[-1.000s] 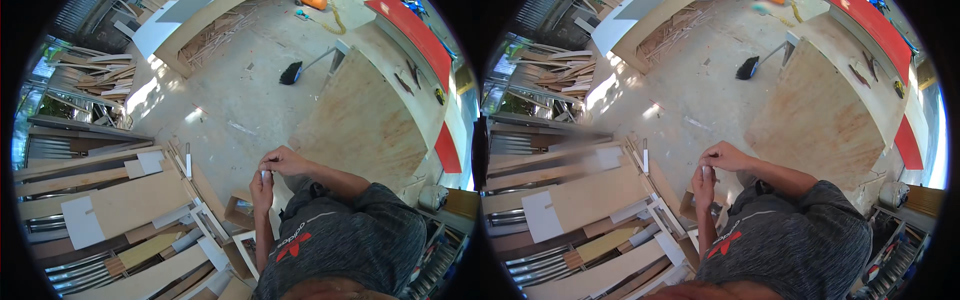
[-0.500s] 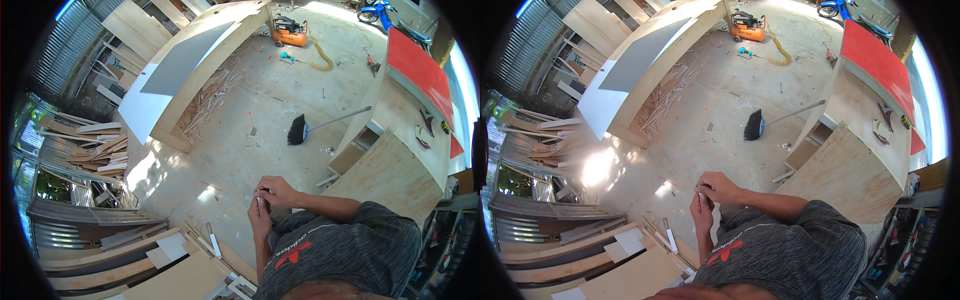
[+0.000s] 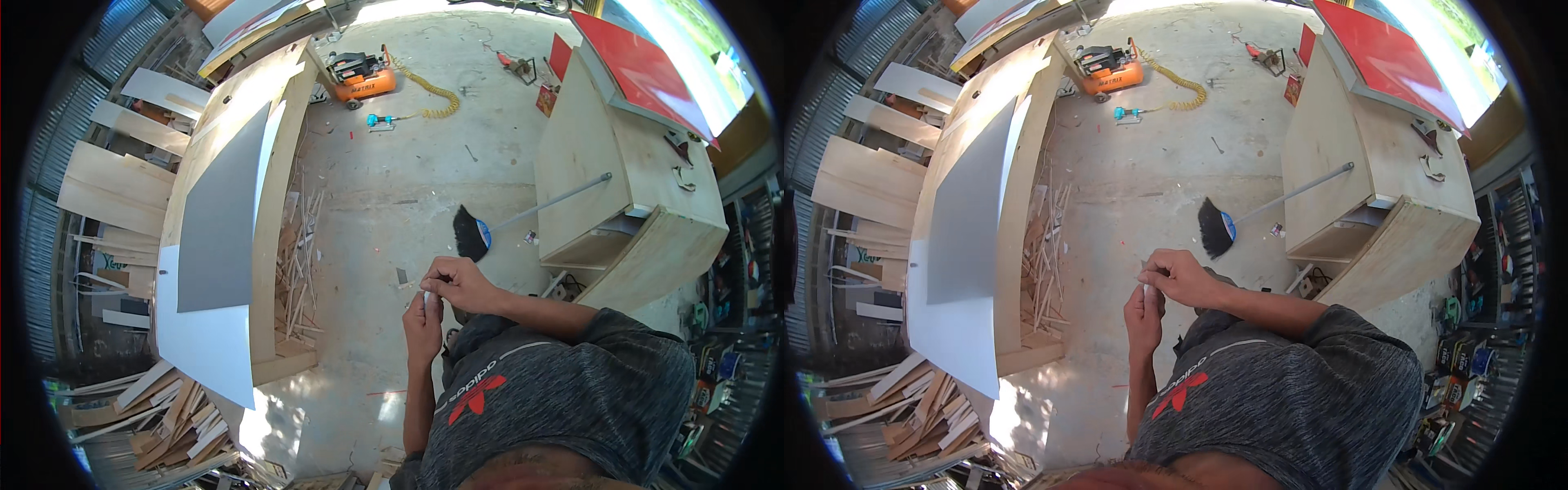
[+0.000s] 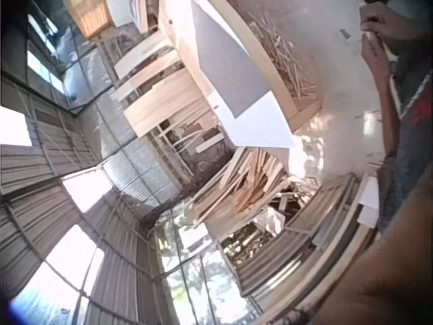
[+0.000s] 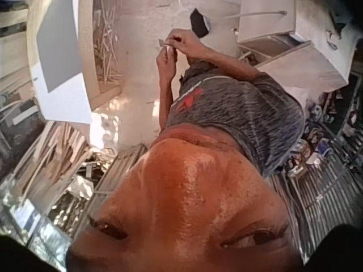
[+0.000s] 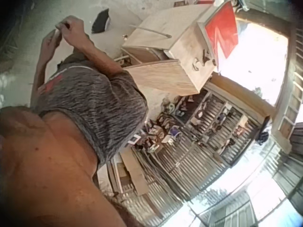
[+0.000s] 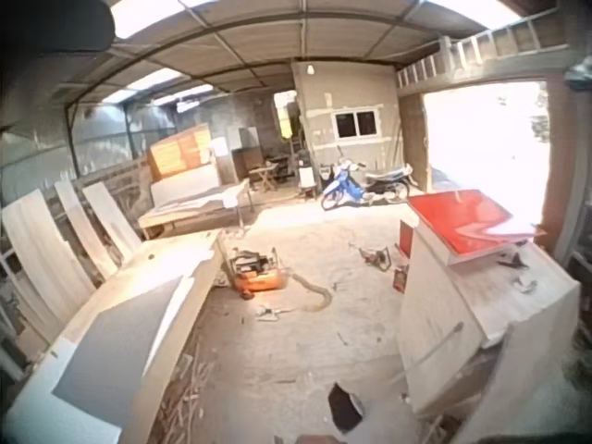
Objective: Applying glue to a wooden board edge and sanding it.
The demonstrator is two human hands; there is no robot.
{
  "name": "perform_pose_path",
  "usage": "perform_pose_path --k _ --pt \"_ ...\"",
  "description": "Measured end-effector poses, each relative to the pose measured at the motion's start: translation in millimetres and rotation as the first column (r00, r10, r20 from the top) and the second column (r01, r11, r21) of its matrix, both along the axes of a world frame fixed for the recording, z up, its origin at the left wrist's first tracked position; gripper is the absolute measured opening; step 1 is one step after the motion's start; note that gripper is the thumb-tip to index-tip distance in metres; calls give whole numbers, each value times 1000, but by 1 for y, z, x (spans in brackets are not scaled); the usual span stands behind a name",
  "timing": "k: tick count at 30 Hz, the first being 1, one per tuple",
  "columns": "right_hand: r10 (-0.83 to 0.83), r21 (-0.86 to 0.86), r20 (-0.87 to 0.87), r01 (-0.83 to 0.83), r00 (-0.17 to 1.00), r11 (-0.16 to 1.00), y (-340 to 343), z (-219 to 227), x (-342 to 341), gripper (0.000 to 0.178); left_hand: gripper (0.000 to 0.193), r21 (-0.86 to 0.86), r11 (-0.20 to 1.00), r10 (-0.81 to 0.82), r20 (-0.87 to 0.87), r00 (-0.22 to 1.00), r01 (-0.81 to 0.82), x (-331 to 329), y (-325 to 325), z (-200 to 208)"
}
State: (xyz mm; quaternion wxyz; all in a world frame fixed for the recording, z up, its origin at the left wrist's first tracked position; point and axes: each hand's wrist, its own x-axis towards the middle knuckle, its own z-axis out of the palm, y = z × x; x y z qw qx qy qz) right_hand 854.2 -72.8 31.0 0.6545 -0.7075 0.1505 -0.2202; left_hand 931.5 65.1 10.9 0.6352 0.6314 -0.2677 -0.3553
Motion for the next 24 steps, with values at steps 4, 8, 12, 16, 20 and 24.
perform_pose_path --k 4,8,12,16,20,24 --pt "-204 -254 96 222 974 941 -53 -3 56 8 30 98 994 -73 238 969 51 71 -64 2" --pt "-206 -105 115 218 972 970 -121 -5 112 9 23 96 995 -65 329 942 35 134 -141 4" --pt "-191 254 143 151 971 955 -208 -22 184 11 25 -4 979 -204 91 975 205 216 -226 3" --pt "-224 37 220 222 949 974 -289 -1 234 17 24 -99 956 -279 -24 960 275 273 -309 3" --pt "-268 523 54 201 962 828 -363 -7 255 39 29 15 960 -275 215 937 279 299 -416 9" --pt "-515 607 128 344 847 717 -437 -27 301 40 25 -96 965 -160 527 835 245 326 -525 -19"
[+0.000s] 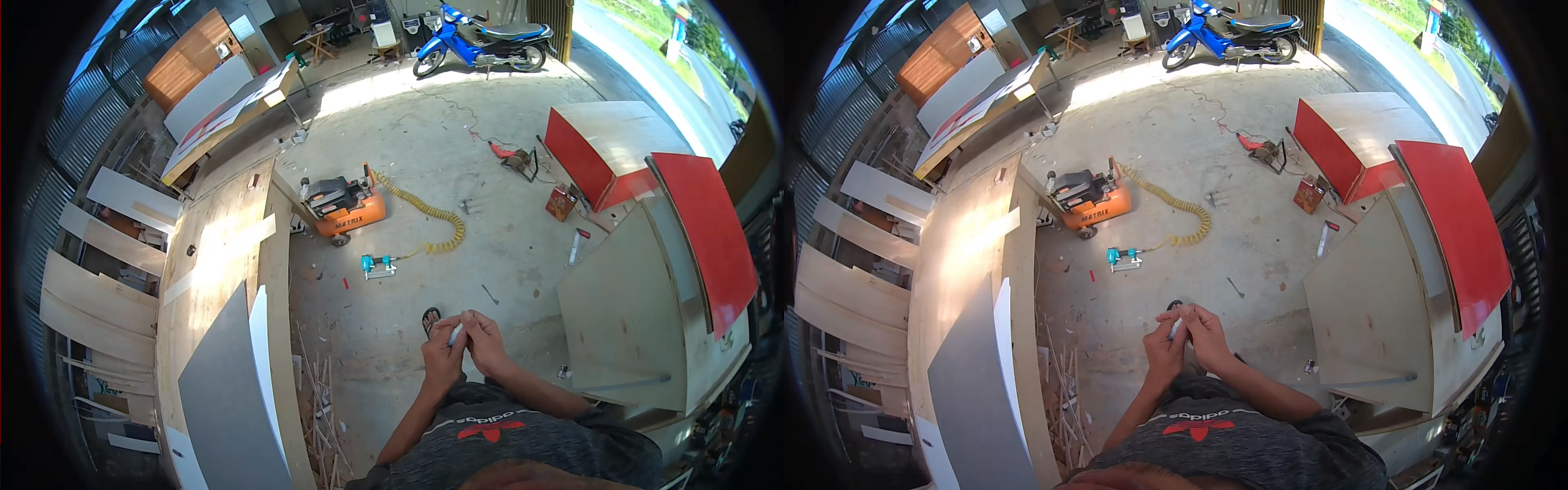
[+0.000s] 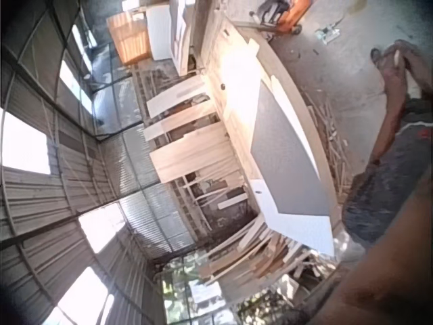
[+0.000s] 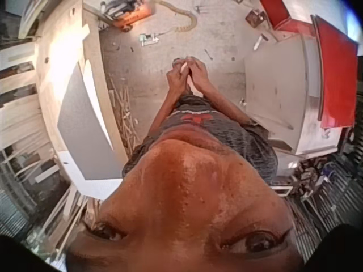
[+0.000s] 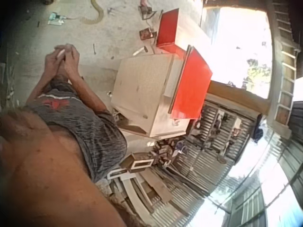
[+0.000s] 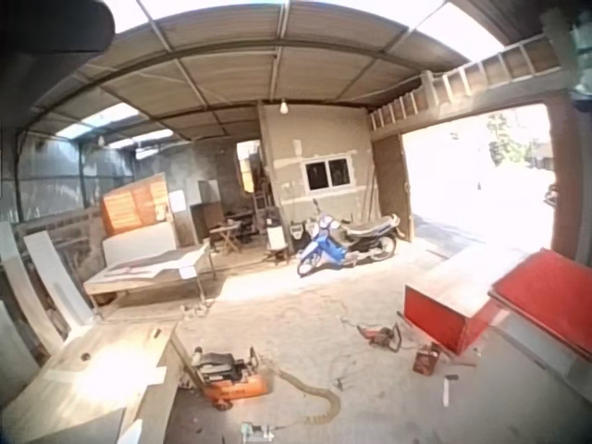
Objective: Applying glue to a wooden board edge and sanding it.
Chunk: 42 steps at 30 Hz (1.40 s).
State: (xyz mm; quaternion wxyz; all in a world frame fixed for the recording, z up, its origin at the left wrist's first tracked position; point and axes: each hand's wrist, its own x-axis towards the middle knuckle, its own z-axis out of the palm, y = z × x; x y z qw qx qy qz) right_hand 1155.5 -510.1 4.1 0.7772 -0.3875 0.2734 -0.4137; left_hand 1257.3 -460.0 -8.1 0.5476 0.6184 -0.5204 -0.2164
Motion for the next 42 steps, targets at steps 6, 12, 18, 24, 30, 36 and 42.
perform_pose_path --k 6,12,18,24,30,36,42 --pt "-140 -111 -70 132 988 985 -174 -3 72 38 26 -109 993 47 93 995 -37 61 -186 -18" --pt "-238 -48 -15 237 971 970 -345 26 96 38 22 -122 991 -48 54 997 54 89 -367 10" --pt "-321 13 53 321 946 947 -508 27 106 37 21 -145 978 -129 152 980 151 104 -537 15" --pt "-123 -239 -163 82 979 968 -702 18 74 26 26 181 894 -397 -99 912 409 117 -714 24" --pt "127 -341 -342 -249 931 906 -859 38 109 27 30 220 928 -269 -162 949 300 164 -838 26" --pt "12 -363 -459 -199 888 910 -982 41 171 23 31 347 931 -110 -19 994 110 206 -964 25" --pt "-52 -625 -299 -155 953 765 -1132 25 291 23 29 -39 995 -104 -330 938 96 311 -1101 -6"
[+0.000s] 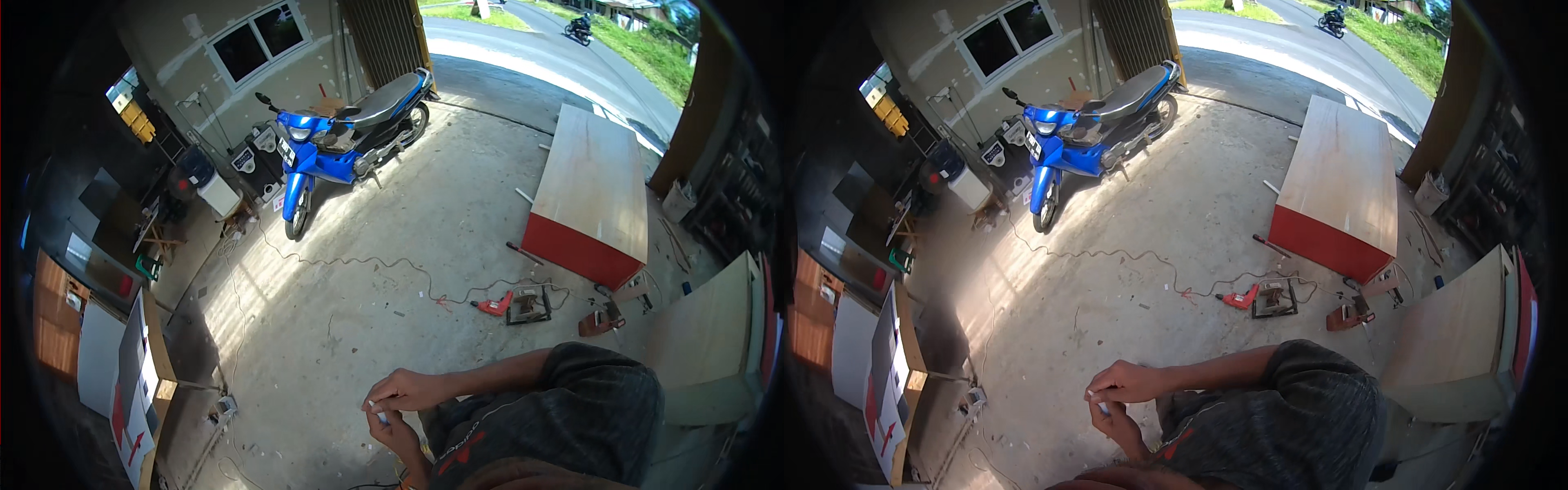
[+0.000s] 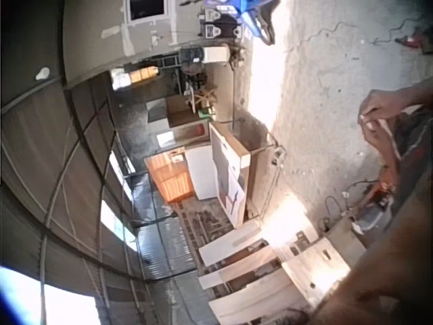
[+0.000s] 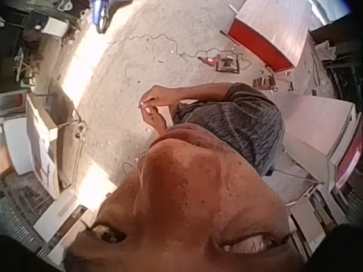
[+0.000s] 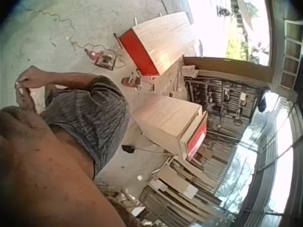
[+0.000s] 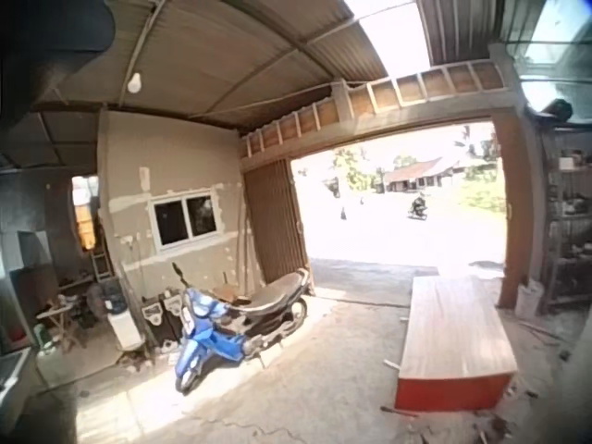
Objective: Applying glue to a wooden board edge and sanding it.
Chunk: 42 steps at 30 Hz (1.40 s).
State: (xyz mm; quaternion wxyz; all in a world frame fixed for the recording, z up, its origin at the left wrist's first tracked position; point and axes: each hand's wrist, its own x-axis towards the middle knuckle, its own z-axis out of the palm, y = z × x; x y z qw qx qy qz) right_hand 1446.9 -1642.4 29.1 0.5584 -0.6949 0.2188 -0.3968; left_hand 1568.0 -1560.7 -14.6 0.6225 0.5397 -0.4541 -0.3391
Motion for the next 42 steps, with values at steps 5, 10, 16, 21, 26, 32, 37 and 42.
perform_pose_path --k 5,10,16,21,26,32,37,42 --pt "-82 -7 36 83 996 997 -132 -1 98 29 31 -61 993 -107 -167 980 98 91 -145 18" --pt "-172 156 73 159 982 975 -223 32 182 28 23 1 1000 12 228 974 -12 187 -257 48" --pt "-48 262 96 22 994 965 -364 16 269 28 17 79 996 -53 255 966 34 268 -383 48" --pt "-140 148 44 132 989 980 -501 -11 359 20 17 7 999 -34 191 981 34 369 -494 8" --pt "-102 -1 -39 102 994 995 -624 19 477 18 20 108 994 -2 142 990 -14 488 -598 30" --pt "68 164 34 -73 997 984 -742 26 631 23 17 56 971 234 -12 972 -233 629 -695 26" --pt "143 560 53 -148 988 815 -844 -23 734 23 17 40 950 312 -59 948 -310 753 -766 -31" --pt "1 849 92 -79 996 522 -929 -74 824 27 18 199 956 199 93 976 -214 896 -870 -54"
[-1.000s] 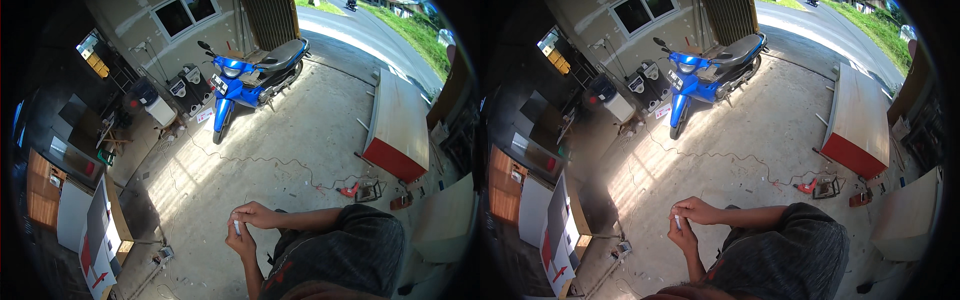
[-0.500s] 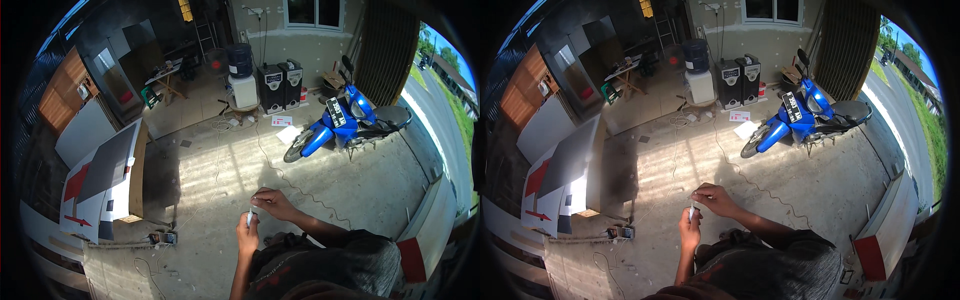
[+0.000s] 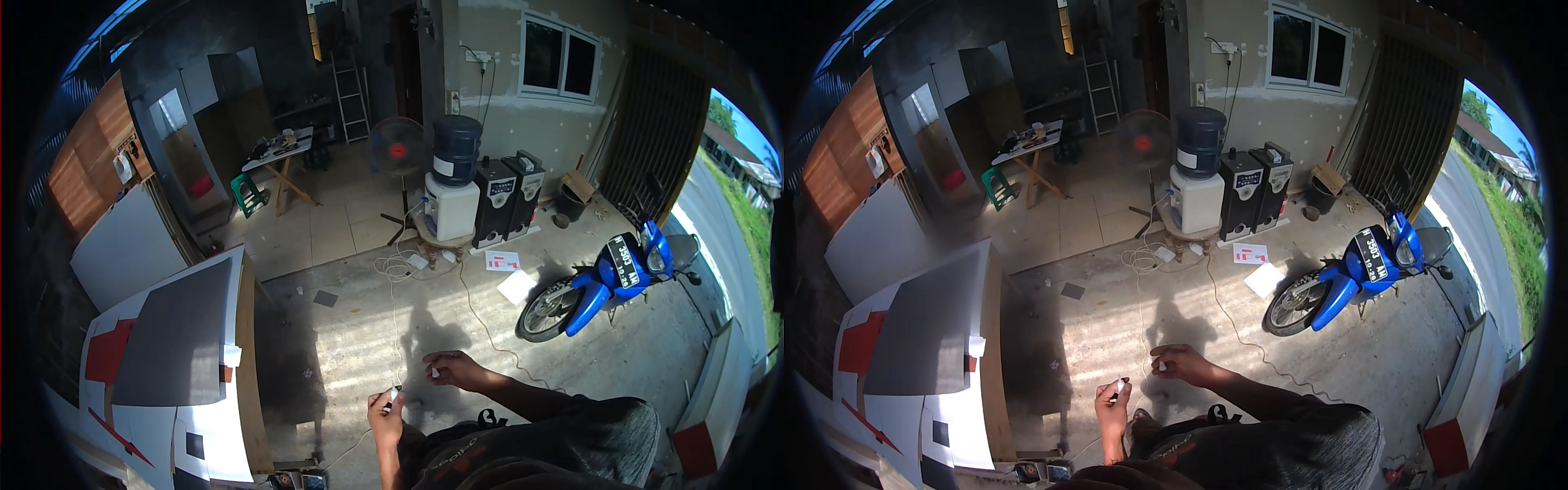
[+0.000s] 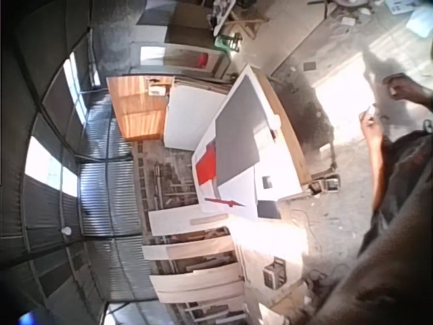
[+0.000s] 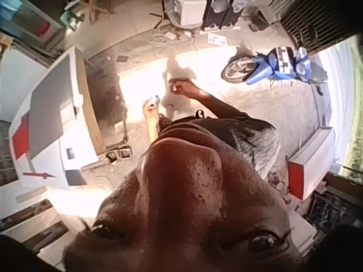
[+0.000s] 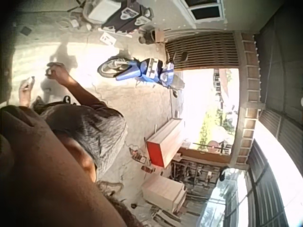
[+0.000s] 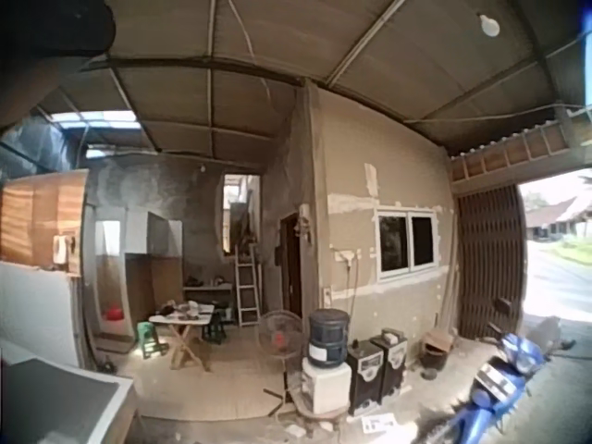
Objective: Applying glue to a wooden board edge and sanding it.
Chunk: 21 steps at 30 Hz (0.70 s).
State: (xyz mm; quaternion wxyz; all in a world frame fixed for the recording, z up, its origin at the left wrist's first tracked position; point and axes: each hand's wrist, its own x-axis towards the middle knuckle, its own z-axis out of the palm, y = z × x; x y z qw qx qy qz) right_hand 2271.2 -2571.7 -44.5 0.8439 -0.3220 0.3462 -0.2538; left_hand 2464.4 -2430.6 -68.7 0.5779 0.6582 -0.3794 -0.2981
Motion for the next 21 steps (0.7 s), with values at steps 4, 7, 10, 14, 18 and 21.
perform_pose_path --k 4,7,10,14,18,21 --pt "-148 56 -62 152 987 987 -45 10 65 25 19 -58 991 -114 110 987 121 79 -93 57" --pt "-118 -44 92 122 989 992 -94 -17 97 23 22 -189 954 -210 143 967 235 124 -166 65" --pt "-121 3 106 122 987 993 -149 -40 140 25 23 -134 944 -282 142 949 301 156 -235 66" --pt "-107 96 21 105 994 990 -229 -6 212 24 24 -155 914 -312 325 893 376 196 -339 42" --pt "-15 98 334 -19 943 995 -327 -36 259 37 25 -188 888 -374 241 896 421 233 -430 39" --pt "-8 -68 138 17 990 998 -407 -1 294 37 24 -179 886 -369 283 885 427 274 -510 55"
